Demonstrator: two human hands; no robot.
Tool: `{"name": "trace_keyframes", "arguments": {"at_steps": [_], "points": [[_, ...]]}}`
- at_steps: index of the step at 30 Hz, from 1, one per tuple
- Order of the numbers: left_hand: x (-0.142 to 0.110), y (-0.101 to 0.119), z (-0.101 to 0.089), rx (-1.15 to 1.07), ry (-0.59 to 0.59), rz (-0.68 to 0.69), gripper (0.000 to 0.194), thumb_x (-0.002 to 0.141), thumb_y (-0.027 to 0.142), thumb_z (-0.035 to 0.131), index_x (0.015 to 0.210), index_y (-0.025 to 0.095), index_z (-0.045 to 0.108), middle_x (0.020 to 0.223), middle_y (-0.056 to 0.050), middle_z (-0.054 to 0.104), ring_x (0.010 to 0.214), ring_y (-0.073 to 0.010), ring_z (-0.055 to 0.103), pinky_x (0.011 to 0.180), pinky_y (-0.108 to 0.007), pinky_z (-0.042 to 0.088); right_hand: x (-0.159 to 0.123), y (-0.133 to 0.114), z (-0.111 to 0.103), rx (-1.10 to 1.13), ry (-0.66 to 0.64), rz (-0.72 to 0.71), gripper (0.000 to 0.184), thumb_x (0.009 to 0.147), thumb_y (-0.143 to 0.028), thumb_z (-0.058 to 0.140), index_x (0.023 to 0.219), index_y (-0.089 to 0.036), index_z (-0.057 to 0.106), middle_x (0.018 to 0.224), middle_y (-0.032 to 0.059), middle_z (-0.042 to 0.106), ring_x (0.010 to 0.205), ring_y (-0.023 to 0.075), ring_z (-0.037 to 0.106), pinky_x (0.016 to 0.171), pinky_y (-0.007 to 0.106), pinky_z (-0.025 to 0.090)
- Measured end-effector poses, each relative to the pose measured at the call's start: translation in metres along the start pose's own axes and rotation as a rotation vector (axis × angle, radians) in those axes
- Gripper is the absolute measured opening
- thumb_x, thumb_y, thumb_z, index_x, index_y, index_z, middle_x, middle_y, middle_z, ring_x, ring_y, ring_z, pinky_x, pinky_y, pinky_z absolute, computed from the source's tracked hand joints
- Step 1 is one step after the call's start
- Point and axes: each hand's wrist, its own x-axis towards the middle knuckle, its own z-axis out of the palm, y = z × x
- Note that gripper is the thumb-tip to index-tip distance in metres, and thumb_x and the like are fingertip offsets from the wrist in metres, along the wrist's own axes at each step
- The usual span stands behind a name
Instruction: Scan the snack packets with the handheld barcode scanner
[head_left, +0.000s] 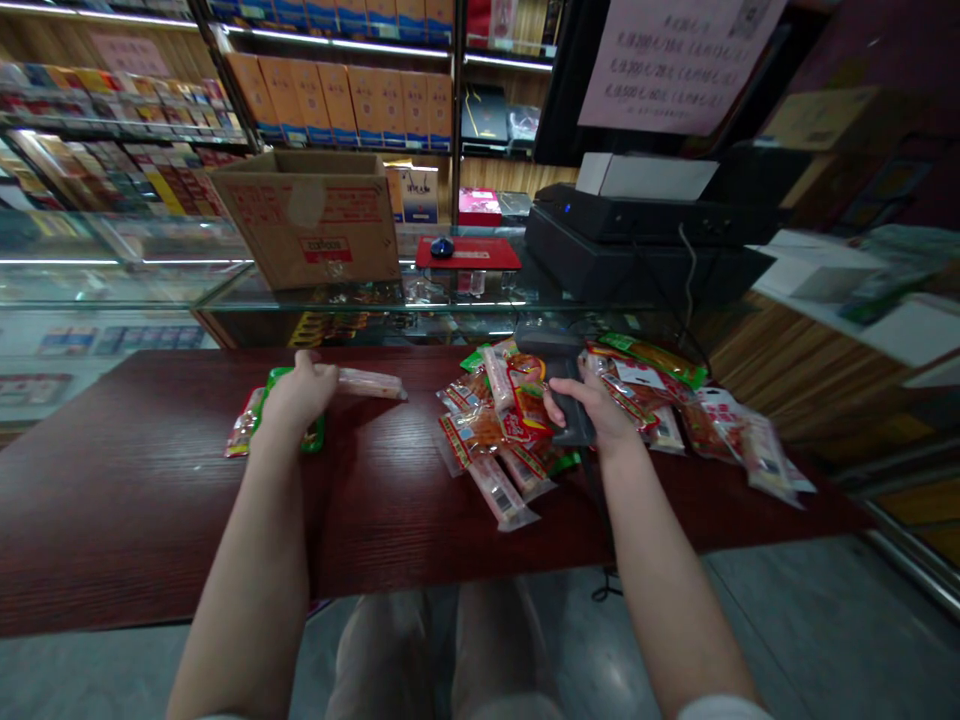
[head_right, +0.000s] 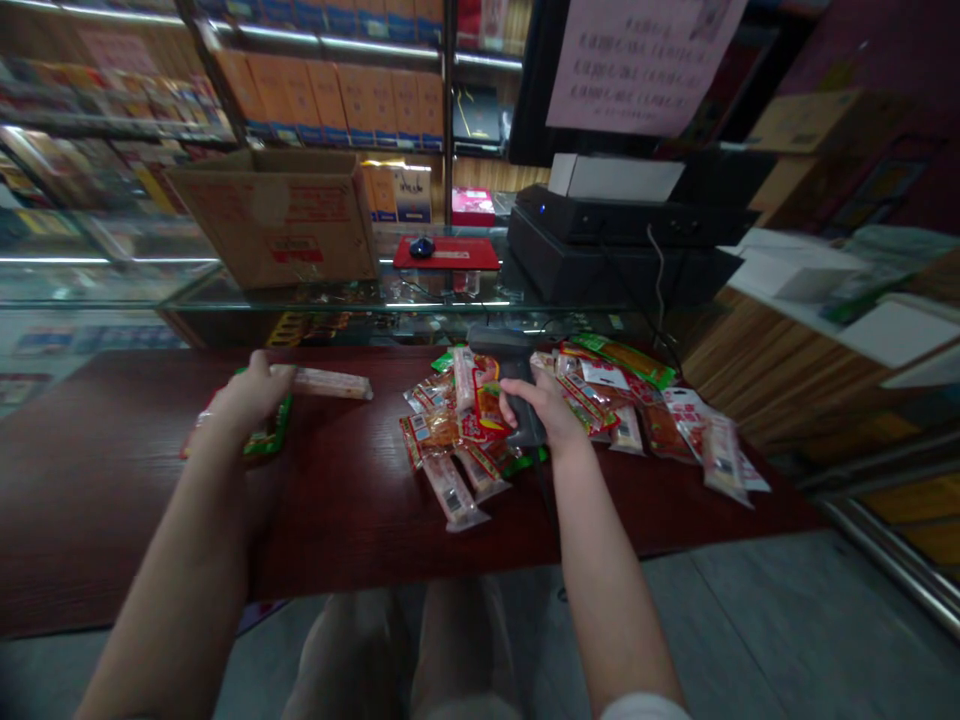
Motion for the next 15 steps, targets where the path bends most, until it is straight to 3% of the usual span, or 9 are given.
{"name": "trace_keyframes", "arguments": {"at_steps": [2, 4, 8, 10, 12, 15], "points": [[0.002, -0.009, -0.003, 0.179, 0.040, -0.055, 0.057, 0.080, 0.043, 0.052, 0.127, 0.012, 0.059, 0.130, -0.032, 0.058, 0.124, -0.0538, 0.049, 0.097, -0.072, 0.033, 0.000, -0.001, -0.001, 0.022, 0.020, -0.017, 0.026, 0.079, -0.033, 0.067, 0.099, -0.018, 0.059, 0.051, -0.0050, 0.055, 0.039, 0.0096, 0.044, 0.039, 0.022, 0.032], [0.000, -0.009, 0.003, 0.261, 0.049, 0.032, 0.055, 0.082, 0.039, 0.048, 0.128, 0.011, 0.059, 0.134, -0.033, 0.053, 0.126, -0.0533, 0.047, 0.097, -0.072, 0.033, -0.001, -0.002, -0.001, 0.043, 0.038, -0.034, 0.027, 0.077, -0.032, 0.069, 0.098, -0.019, 0.059, 0.055, -0.0048, 0.056, 0.041, 0.0093, 0.045, 0.039, 0.022, 0.033], [-0.009, 0.007, 0.026, 0.274, -0.150, 0.502, 0.048, 0.087, 0.036, 0.043, 0.130, 0.019, 0.059, 0.132, -0.020, 0.057, 0.121, -0.0368, 0.055, 0.101, -0.052, 0.042, -0.002, -0.004, 0.001, 0.037, 0.046, -0.014, 0.027, 0.076, -0.033, 0.070, 0.096, -0.019, 0.059, 0.053, -0.0053, 0.054, 0.040, 0.0093, 0.043, 0.038, 0.023, 0.031], [-0.012, 0.011, 0.035, 0.323, -0.167, 0.610, 0.044, 0.087, 0.036, 0.046, 0.127, 0.022, 0.060, 0.129, -0.017, 0.060, 0.119, -0.0359, 0.054, 0.102, -0.053, 0.040, -0.002, -0.005, 0.001, 0.019, 0.049, -0.004, 0.026, 0.077, -0.034, 0.069, 0.095, -0.018, 0.059, 0.052, -0.0052, 0.053, 0.041, 0.0099, 0.044, 0.039, 0.023, 0.031], [-0.012, 0.007, 0.040, 0.355, -0.047, 0.512, 0.039, 0.089, 0.034, 0.045, 0.122, 0.021, 0.062, 0.123, -0.020, 0.062, 0.116, -0.0397, 0.054, 0.098, -0.060, 0.038, -0.002, -0.005, 0.000, 0.006, 0.051, 0.001, 0.026, 0.077, -0.034, 0.069, 0.095, -0.018, 0.059, 0.052, -0.0048, 0.053, 0.041, 0.0102, 0.044, 0.040, 0.024, 0.031], [-0.004, -0.008, 0.039, 0.273, 0.165, 0.240, 0.037, 0.090, 0.035, 0.042, 0.113, 0.018, 0.066, 0.116, -0.026, 0.062, 0.114, -0.0459, 0.052, 0.090, -0.069, 0.036, -0.001, -0.004, -0.002, -0.011, 0.031, 0.013, 0.026, 0.079, -0.035, 0.068, 0.095, -0.018, 0.059, 0.049, -0.0049, 0.053, 0.039, 0.0103, 0.043, 0.040, 0.024, 0.030]]}}
